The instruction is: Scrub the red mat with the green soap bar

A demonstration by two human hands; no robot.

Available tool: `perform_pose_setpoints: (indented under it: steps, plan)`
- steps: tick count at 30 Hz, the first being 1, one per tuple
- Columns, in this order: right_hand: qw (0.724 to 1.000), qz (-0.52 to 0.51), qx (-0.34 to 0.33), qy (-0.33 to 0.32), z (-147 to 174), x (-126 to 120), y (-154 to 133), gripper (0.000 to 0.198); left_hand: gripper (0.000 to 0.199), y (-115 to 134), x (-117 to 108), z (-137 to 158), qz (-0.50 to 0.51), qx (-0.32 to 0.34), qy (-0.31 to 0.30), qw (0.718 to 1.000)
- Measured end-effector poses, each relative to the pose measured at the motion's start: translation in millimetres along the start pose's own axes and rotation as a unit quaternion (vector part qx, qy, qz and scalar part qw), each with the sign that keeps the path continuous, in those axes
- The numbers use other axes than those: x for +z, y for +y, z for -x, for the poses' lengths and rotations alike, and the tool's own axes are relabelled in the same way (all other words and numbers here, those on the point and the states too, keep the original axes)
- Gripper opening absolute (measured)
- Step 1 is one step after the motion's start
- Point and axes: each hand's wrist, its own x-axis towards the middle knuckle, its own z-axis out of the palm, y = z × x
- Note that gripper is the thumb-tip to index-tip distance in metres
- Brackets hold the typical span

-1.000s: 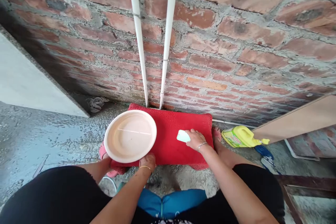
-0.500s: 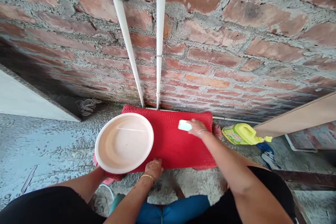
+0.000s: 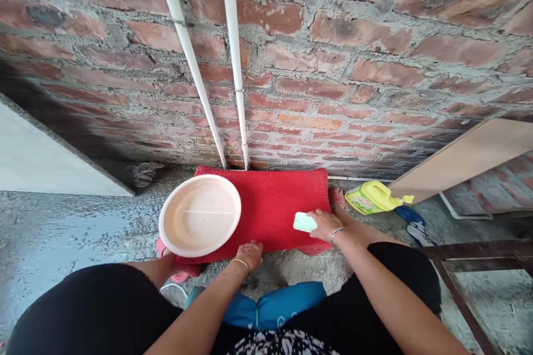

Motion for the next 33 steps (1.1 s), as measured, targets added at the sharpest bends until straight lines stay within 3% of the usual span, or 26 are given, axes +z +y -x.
perform_pose_setpoints:
  steps: [3, 6, 9, 13, 17, 19, 21, 24, 26, 29, 33]
  plan:
    - [0.999, 0.005, -0.042, 0.012, 7.4, 28.5, -32.4, 0.057, 0.045, 2.9, -7.1, 15.8, -0.014, 0.002, -0.010, 1.000]
    - [0.997, 0.019, -0.070, 0.031, 6.7, 49.7, -40.8, 0.050, 0.060, 4.6, -16.8, 29.4, -0.002, -0.032, 0.004, 0.999]
    - [0.996, 0.026, -0.083, 0.037, 1.8, 61.5, -36.2, 0.056, 0.079, 8.5, -29.8, 39.6, 0.021, -0.051, 0.088, 0.995]
    - [0.996, 0.025, -0.082, 0.030, -3.9, 69.7, -31.0, 0.065, 0.084, 18.1, -47.3, 51.8, 0.023, -0.020, 0.239, 0.971]
    - [0.993, 0.042, -0.106, 0.041, -4.6, 77.0, -32.7, 0.068, 0.078, 24.5, -48.7, 52.6, -0.006, 0.009, 0.292, 0.956]
    - [0.990, 0.049, -0.121, 0.049, -3.8, 79.3, -32.8, 0.066, 0.073, 22.2, -39.8, 43.4, -0.020, 0.032, 0.267, 0.963]
    - [0.989, 0.054, -0.131, 0.048, -3.6, 78.4, -30.5, 0.063, 0.072, 15.4, -25.9, 28.5, -0.029, 0.021, 0.200, 0.979]
    - [0.991, 0.045, -0.118, 0.051, -7.0, 67.3, -24.2, 0.060, 0.070, 0.6, -3.7, 3.2, -0.024, -0.060, 0.085, 0.994]
    - [0.993, 0.029, -0.088, 0.073, -13.6, 53.4, -22.5, 0.059, 0.070, -9.4, 6.8, -11.1, -0.012, -0.107, 0.042, 0.993]
    - [0.993, 0.016, -0.062, 0.098, -31.7, 28.8, -32.3, 0.058, 0.070, -20.8, 13.8, -26.0, 0.009, -0.139, 0.027, 0.990]
    - [0.992, 0.019, -0.100, 0.080, -69.0, 6.9, -67.5, 0.058, 0.063, -29.0, 14.8, -35.3, 0.022, -0.165, 0.035, 0.985]
